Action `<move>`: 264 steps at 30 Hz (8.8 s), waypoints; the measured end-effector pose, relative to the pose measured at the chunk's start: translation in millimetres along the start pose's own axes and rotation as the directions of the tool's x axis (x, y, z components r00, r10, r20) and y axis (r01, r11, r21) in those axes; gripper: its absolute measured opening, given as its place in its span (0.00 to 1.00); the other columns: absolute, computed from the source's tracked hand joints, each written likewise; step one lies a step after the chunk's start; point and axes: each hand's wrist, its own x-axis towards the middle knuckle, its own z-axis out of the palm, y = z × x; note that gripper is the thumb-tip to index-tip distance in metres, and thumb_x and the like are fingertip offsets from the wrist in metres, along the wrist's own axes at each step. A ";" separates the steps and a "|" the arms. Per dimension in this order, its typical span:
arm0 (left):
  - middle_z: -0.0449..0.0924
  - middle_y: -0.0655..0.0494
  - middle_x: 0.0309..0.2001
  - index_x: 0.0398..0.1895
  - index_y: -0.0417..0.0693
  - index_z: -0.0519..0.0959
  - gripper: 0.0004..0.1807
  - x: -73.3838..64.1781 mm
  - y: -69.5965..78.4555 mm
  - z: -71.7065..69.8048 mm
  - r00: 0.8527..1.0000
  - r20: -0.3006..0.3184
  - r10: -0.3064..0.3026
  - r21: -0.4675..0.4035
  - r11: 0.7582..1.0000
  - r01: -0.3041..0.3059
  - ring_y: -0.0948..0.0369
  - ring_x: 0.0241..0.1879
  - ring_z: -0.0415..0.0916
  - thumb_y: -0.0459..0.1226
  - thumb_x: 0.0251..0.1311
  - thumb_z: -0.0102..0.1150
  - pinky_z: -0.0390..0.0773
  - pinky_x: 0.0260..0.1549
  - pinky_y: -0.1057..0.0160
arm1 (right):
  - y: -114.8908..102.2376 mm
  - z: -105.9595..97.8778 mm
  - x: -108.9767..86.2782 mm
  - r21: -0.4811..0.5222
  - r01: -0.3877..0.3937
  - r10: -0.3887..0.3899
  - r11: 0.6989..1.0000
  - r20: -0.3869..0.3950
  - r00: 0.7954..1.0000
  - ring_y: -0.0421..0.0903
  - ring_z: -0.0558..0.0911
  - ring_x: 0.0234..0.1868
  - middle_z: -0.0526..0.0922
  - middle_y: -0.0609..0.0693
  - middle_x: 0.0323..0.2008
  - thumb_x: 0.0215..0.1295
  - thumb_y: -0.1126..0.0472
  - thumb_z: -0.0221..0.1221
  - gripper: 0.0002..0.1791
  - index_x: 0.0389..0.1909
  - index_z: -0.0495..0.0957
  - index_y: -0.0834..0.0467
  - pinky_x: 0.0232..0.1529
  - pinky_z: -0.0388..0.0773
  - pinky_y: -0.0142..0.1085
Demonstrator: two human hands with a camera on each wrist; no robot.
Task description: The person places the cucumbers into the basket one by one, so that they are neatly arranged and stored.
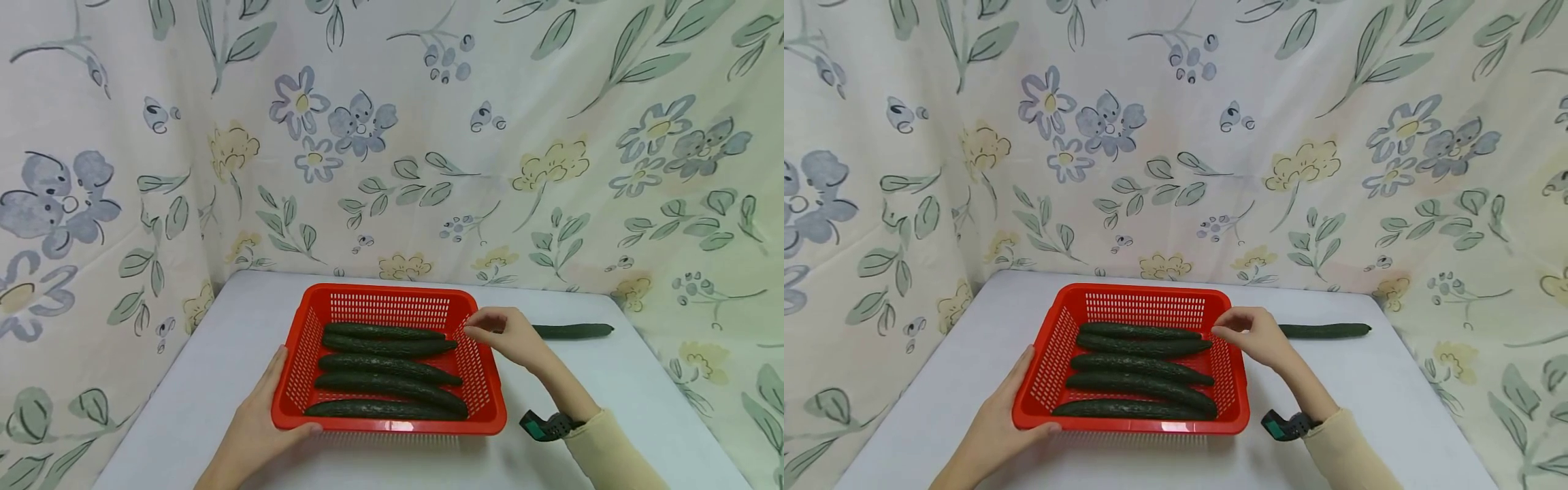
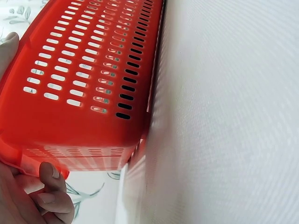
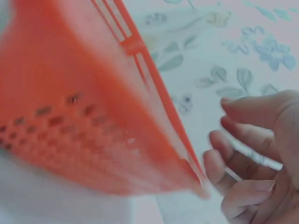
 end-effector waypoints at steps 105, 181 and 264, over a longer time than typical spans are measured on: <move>0.53 0.48 0.85 0.88 0.62 0.45 0.75 -0.8 1.4 0.1 0.999 0.014 -0.032 -0.011 0.999 0.032 0.42 0.71 0.71 0.65 0.40 0.83 0.86 0.53 0.40 | 196.7 -117.9 -29.7 -0.289 -0.356 0.327 0.889 -0.146 0.934 0.77 0.69 0.70 0.77 0.73 0.66 0.64 0.40 0.73 0.35 0.61 0.84 0.63 0.64 0.66 0.74; 0.51 0.47 0.85 0.89 0.62 0.43 0.76 0.7 3.8 -0.3 1.000 0.022 0.000 0.011 1.000 0.000 0.41 0.74 0.67 0.64 0.42 0.83 0.82 0.57 0.34 | -37.0 -17.3 45.5 -0.228 0.051 -0.107 0.972 -0.242 0.964 0.55 0.84 0.52 0.88 0.56 0.54 0.61 0.52 0.77 0.20 0.52 0.91 0.55 0.48 0.88 0.49; 0.49 0.47 0.86 0.89 0.64 0.39 0.76 1.0 5.6 -1.7 0.994 0.067 -0.084 0.015 0.996 0.083 0.38 0.76 0.64 0.67 0.43 0.80 0.84 0.55 0.36 | -41.8 141.8 99.1 -0.443 -0.055 -0.053 0.895 -0.228 0.972 0.50 0.90 0.43 0.93 0.50 0.42 0.55 0.55 0.81 0.15 0.42 0.93 0.56 0.39 0.89 0.45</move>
